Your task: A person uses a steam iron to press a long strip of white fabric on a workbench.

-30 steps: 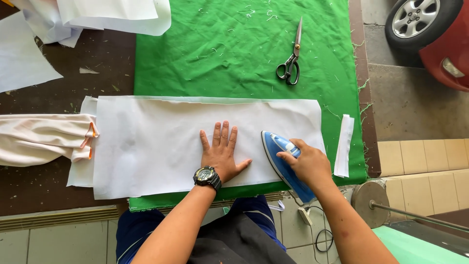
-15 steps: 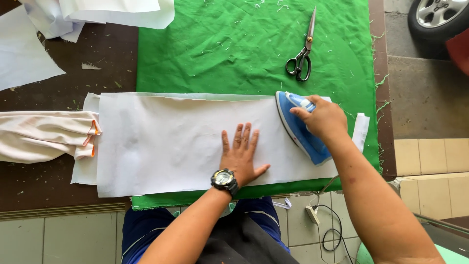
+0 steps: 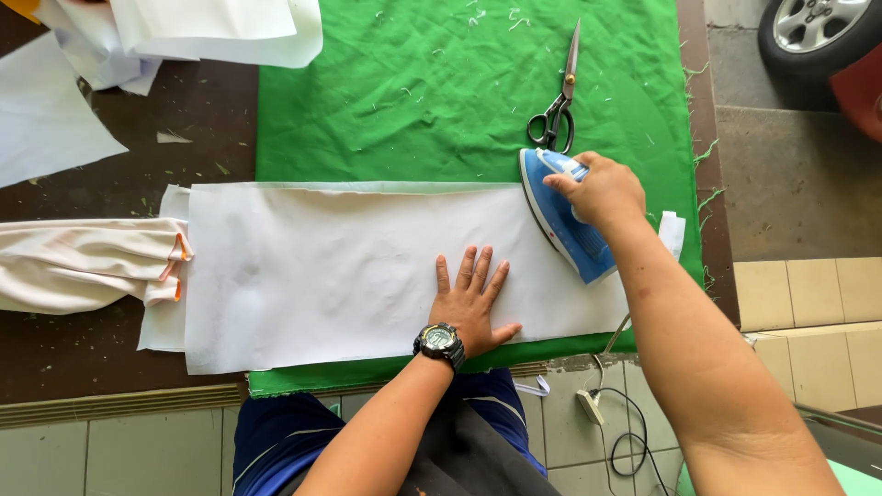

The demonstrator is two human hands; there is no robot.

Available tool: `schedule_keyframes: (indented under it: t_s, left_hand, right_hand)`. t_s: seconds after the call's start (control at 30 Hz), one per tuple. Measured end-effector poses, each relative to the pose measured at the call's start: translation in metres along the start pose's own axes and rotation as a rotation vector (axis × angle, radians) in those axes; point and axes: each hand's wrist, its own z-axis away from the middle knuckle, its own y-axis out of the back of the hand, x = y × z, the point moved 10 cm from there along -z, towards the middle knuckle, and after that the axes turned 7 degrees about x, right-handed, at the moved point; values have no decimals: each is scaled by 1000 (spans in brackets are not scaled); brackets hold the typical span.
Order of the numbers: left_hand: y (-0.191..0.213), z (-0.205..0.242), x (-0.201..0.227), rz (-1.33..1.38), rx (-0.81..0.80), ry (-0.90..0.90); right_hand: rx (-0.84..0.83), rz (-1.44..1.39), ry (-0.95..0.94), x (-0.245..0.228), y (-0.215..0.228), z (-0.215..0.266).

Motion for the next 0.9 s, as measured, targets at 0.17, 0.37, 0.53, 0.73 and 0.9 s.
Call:
schedule_keyframes:
  t_s: [0.17,0.37,0.53,0.73,0.9]
  left_hand:
    - [4,1,-4,0,7,8]
    - [5,2,1,6,4,-10]
    - [4,1,-2,8,6,-2]
    - [2,0,-1,7,-11,11]
    - [3,0,-1,14,-43,10]
  right_hand:
    - [-17,21,14,5,-6,35]
    - [-89,39,-64,24,-12,115]
    - [-135,29,-105,28,-13,134]
    - [-104,19,-83,43,-16,83]
    - [-39,38,-86,53,-17,35]
